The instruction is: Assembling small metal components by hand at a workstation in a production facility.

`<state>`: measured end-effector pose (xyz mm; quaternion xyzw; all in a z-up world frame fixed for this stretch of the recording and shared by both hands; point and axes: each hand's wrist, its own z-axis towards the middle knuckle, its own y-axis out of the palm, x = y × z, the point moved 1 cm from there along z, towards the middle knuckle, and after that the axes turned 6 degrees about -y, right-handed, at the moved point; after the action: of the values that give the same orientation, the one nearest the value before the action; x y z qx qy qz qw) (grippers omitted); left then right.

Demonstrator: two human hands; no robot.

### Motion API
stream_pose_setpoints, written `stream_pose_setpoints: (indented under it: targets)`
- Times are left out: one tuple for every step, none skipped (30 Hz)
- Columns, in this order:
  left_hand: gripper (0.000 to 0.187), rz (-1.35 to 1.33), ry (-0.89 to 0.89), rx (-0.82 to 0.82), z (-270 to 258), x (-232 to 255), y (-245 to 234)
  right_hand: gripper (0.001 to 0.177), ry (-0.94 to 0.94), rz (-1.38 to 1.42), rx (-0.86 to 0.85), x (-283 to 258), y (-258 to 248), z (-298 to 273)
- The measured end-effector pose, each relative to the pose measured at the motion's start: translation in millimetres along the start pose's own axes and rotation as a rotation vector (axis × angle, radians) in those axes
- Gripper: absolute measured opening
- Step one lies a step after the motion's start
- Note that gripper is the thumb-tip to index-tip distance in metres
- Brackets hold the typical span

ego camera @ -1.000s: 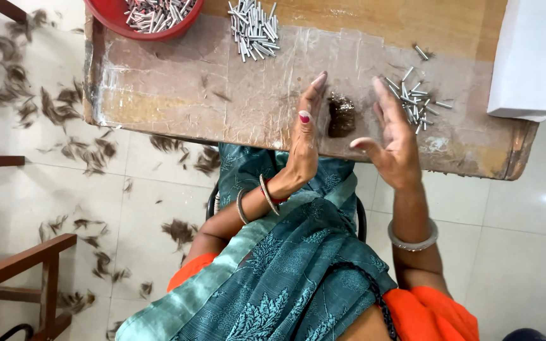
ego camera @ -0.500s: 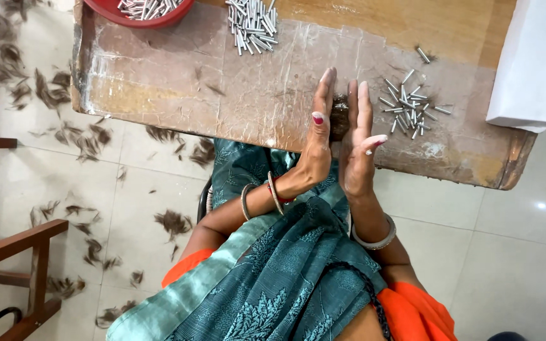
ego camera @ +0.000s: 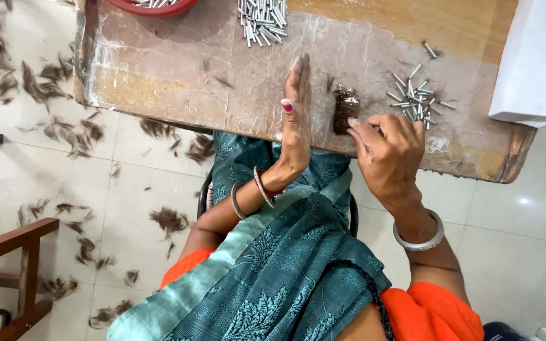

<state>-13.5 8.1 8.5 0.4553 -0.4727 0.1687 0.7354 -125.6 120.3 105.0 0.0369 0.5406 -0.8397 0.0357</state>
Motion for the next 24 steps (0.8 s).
stream_pose_setpoints:
  targets:
    - [0.096,-0.004,-0.003,-0.005,-0.6,-0.2,-1.1,0.02,-0.007,-0.039,-0.021,0.3,1.7,2.3]
    - [0.096,-0.005,-0.002,-0.002,-0.9,1.5,-1.1,0.02,-0.01,-0.039,-0.023,1.6,3.8,3.1]
    - [0.096,-0.007,0.003,-0.013,-0.4,3.3,-0.9,0.018,-0.011,-0.055,-0.035,3.2,6.2,4.4]
    - [0.096,-0.009,0.009,-0.024,0.3,4.9,-0.6,0.017,-0.013,-0.072,-0.047,5.2,8.6,5.7]
    - [0.096,-0.01,0.009,-0.022,0.0,4.7,-1.1,0.017,-0.015,-0.071,-0.049,5.4,10.0,5.9]
    - [0.096,-0.013,-0.004,-0.024,-0.1,4.2,-1.4,0.016,-0.017,-0.074,-0.059,5.8,11.5,6.0]
    - [0.095,-0.016,-0.017,-0.026,0.0,3.7,-1.7,0.015,-0.021,-0.077,-0.07,6.6,13.0,6.4]
    - [0.095,-0.017,-0.016,-0.023,0.0,2.4,-2.5,0.015,-0.023,-0.076,-0.071,6.4,13.0,7.4]
    - [0.095,-0.014,-0.017,-0.024,0.2,1.1,-3.1,0.014,-0.029,-0.076,-0.075,6.4,12.9,8.4]
    - [0.095,-0.01,-0.017,-0.025,0.5,-0.3,-3.4,0.013,-0.035,-0.076,-0.08,6.6,12.7,9.3]
    - [0.095,-0.011,-0.016,-0.024,-0.3,4.7,-3.5,0.013,-0.036,-0.076,-0.08,6.2,11.5,10.5]
    - [0.087,0.017,-0.021,-0.029,-1.1,9.6,-3.3,0.012,-0.044,-0.066,-0.08,6.0,10.2,11.7]
    - [0.079,0.043,-0.026,-0.034,-1.5,14.5,-2.9,0.011,-0.052,-0.056,-0.08,6.1,8.8,13.1]
    - [0.079,0.042,-0.024,-0.034,-2.5,21.8,-1.4,0.011,-0.054,-0.057,-0.08,6.7,7.8,13.3]
    - [0.059,0.227,-0.017,-0.05,-3.3,28.8,0.5,0.011,-0.061,-0.03,-0.074,7.5,6.9,13.6]
    - [0.041,0.412,-0.01,-0.066,-4.0,35.7,2.3,0.011,-0.067,-0.003,-0.067,8.4,6.0,13.9]
    - [0.041,0.411,-0.009,-0.064,-3.6,36.7,4.1,0.011,-0.069,-0.003,-0.068,10.5,6.9,13.1]
    - [0.033,0.543,-0.017,-0.095,-3.3,37.4,6.1,0.011,-0.075,0.009,-0.064,12.5,7.8,12.3]
    - [0.03,0.675,-0.025,-0.122,-3.6,38.2,7.8,0.012,-0.082,0.025,-0.062,14.3,9.1,11.6]
    - [0.03,0.674,-0.025,-0.116,-3.1,35.5,8.3,0.012,-0.087,0.026,-0.064,14.9,9.5,11.2]
    - [0.033,0.697,0.086,-0.134,-2.8,33.6,9.5,0.012,-0.092,0.024,-0.056,15.7,9.9,11.0]
    - [0.036,0.718,0.196,-0.154,-2.5,31.8,10.6,0.012,-0.096,0.022,-0.048,16.4,10.1,10.8]
    - [0.036,0.718,0.198,-0.149,-1.6,31.4,11.4,0.012,-0.101,0.023,-0.048,17.8,10.7,10.7]
    - [0.033,0.708,0.16,-0.154,-0.5,30.6,12.1,0.013,-0.106,0.02,-0.034,19.3,11.3,10.7]
